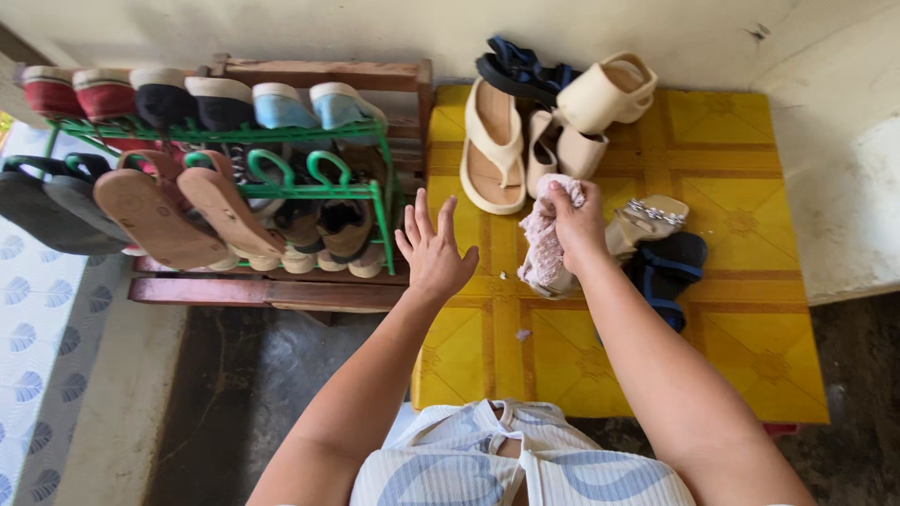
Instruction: The person wipes a pair of pink sandals with a cloth, then places them on a shoe rack. They then pick up a pair of dark blue sandals and wipe them with the same cloth.
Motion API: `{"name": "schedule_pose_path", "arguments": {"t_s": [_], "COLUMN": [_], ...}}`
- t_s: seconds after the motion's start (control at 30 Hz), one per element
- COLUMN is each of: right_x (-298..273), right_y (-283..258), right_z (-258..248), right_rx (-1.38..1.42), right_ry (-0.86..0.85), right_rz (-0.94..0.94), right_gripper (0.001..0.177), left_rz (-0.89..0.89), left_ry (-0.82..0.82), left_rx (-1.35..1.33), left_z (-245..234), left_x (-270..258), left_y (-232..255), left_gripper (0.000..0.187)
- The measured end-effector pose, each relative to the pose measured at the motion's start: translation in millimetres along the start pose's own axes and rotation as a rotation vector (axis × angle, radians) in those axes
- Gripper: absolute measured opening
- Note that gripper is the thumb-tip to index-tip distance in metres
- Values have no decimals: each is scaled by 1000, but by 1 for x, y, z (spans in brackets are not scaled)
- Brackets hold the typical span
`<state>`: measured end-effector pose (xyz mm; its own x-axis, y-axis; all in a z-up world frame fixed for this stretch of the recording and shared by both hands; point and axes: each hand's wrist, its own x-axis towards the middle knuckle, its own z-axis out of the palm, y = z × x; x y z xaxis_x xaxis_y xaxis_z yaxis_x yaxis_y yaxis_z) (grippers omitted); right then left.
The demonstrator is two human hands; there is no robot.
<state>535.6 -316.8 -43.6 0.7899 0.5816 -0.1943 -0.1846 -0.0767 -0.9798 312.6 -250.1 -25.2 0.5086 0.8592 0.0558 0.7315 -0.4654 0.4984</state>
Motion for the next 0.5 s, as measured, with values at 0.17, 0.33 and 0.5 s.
{"name": "schedule_pose_path", "arguments": {"t_s": [0.17, 0.33, 0.5], "right_x": [0, -5, -2], "right_y": [-6, -5, 8], "right_z": [-67, -98, -117], "right_rx": [81, 29, 173], "right_ry": [84, 36, 166], "right_rz": [80, 57, 30], "right_gripper": [56, 42, 22], "left_rz": [-69, -79, -91], "left_ry": [-220, -303, -328], "left_rx": [53, 111, 117], "left_z": [23, 27, 33], "left_x": [-15, -16, -19], "left_y": [40, 57, 64], "left_gripper": [99, 102, 102]}}
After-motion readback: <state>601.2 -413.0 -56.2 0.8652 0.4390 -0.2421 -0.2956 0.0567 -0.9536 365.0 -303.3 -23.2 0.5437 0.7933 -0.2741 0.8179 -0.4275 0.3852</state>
